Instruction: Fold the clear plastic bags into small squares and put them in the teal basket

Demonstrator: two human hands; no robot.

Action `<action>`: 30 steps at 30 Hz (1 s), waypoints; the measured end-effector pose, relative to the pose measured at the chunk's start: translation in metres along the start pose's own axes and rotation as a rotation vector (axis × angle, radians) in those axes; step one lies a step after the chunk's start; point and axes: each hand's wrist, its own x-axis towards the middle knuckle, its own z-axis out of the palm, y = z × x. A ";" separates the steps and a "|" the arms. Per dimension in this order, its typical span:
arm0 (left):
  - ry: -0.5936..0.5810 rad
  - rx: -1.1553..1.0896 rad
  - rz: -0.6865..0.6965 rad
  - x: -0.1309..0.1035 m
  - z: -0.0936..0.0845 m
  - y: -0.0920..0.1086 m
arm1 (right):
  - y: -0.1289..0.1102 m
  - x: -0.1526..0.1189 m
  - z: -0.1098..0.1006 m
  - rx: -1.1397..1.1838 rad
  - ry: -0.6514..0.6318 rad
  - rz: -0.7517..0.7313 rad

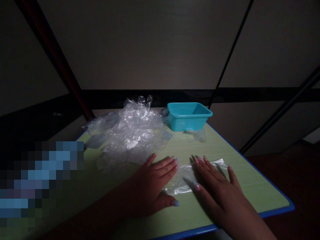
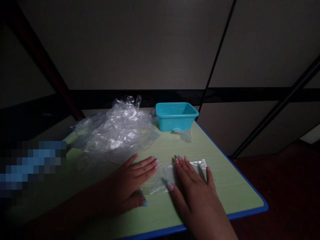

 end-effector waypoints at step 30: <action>-0.106 -0.223 0.189 0.009 0.005 -0.006 | 0.060 -0.007 -0.008 -0.098 0.028 0.499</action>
